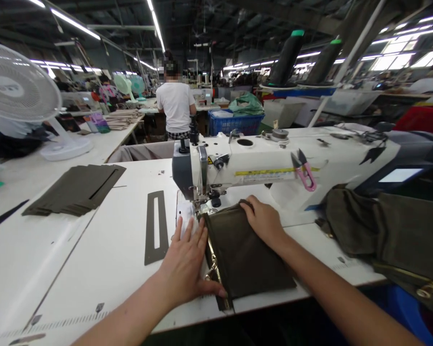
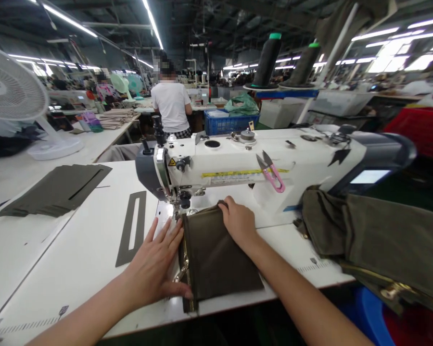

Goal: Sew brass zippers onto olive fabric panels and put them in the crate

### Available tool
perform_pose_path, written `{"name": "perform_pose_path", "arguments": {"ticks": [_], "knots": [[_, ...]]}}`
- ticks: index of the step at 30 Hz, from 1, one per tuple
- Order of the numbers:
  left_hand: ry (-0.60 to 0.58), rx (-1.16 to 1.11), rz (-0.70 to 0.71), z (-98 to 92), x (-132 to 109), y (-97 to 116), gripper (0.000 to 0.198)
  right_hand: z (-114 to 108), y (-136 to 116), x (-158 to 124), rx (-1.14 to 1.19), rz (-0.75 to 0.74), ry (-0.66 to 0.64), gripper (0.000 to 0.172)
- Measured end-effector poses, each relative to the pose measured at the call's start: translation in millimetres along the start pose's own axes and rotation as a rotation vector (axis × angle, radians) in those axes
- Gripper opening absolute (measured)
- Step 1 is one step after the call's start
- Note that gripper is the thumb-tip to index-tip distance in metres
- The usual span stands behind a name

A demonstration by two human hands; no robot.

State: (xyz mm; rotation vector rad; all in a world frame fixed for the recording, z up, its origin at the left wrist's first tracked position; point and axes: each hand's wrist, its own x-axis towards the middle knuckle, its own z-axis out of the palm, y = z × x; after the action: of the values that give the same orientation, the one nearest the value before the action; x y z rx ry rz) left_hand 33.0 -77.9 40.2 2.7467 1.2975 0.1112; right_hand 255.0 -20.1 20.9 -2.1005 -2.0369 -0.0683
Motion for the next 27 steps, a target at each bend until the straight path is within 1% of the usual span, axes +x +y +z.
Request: {"name": "perform_pose_path", "arguments": {"ticks": [3, 5, 6, 7, 8, 9, 10, 11, 12, 13, 15, 17, 18, 19, 21, 23, 24, 25, 27], "knots": [[-0.024, 0.018, 0.002, -1.6, 0, -4, 0.118, 7, -1, 3, -0.053, -0.012, 0.008, 0.024], [-0.038, 0.024, 0.002, -2.1, 1, -4, 0.118, 3, -5, -1, -0.089, -0.014, 0.022, 0.023], [-0.049, 0.027, 0.003, -2.0, 2, -5, 0.118, -1, -9, -6, -0.101, -0.038, 0.054, 0.024], [-0.060, 0.030, 0.005, -1.6, 2, -5, 0.118, -4, -14, -12, -0.100, -0.100, 0.097, 0.026], [-0.071, 0.034, 0.009, -0.8, 3, -5, 0.118, -7, -19, -20, -0.087, -0.200, 0.137, 0.029], [-0.079, 0.038, 0.013, 0.2, 3, -5, 0.119, -8, -24, -28, -0.051, -0.338, 0.174, 0.033], [-0.078, 0.042, 0.016, 1.3, 3, -5, 0.119, -7, -28, -37, -0.008, -0.483, 0.167, 0.037], [-0.069, 0.045, 0.016, 2.6, 3, -5, 0.119, -4, -31, -45, 0.034, -0.588, 0.140, 0.041], [-0.057, 0.046, 0.017, 3.9, 3, -5, 0.118, 0, -33, -52, 0.065, -0.635, 0.096, 0.045], [-0.045, 0.046, 0.017, 5.0, 3, -5, 0.117, 4, -33, -57, 0.084, -0.639, 0.048, 0.049], [-0.031, 0.040, 0.018, 6.5, 2, -5, 0.116, 11, -31, -61, 0.107, -0.580, -0.016, 0.052], [-0.031, 0.033, 0.016, 6.7, 1, -4, 0.116, 13, -30, -61, 0.144, -0.547, -0.036, 0.051], [-0.032, 0.031, 0.012, 6.5, 1, -3, 0.116, 11, -30, -61, 0.177, -0.553, -0.025, 0.048], [-0.034, 0.031, 0.009, 6.1, 1, -3, 0.116, 8, -32, -62, 0.222, -0.575, -0.003, 0.044], [-0.043, 0.036, 0.010, 5.2, 0, -3, 0.113, -2, -37, -67, 0.333, -0.668, 0.029, 0.034], [-0.056, 0.045, 0.017, 4.9, -1, -3, 0.109, -11, -43, -75, 0.449, -0.777, 0.026, 0.024], [-0.060, 0.047, 0.023, 5.1, -2, -3, 0.107, -14, -45, -79, 0.501, -0.808, 0.013, 0.021], [-0.061, 0.046, 0.026, 5.5, -2, -3, 0.107, -17, -47, -81, 0.548, -0.816, -0.003, 0.022], [-0.054, 0.033, 0.028, 6.1, -3, -1, 0.109, -19, -50, -83, 0.641, -0.790, -0.033, 0.027]]}}
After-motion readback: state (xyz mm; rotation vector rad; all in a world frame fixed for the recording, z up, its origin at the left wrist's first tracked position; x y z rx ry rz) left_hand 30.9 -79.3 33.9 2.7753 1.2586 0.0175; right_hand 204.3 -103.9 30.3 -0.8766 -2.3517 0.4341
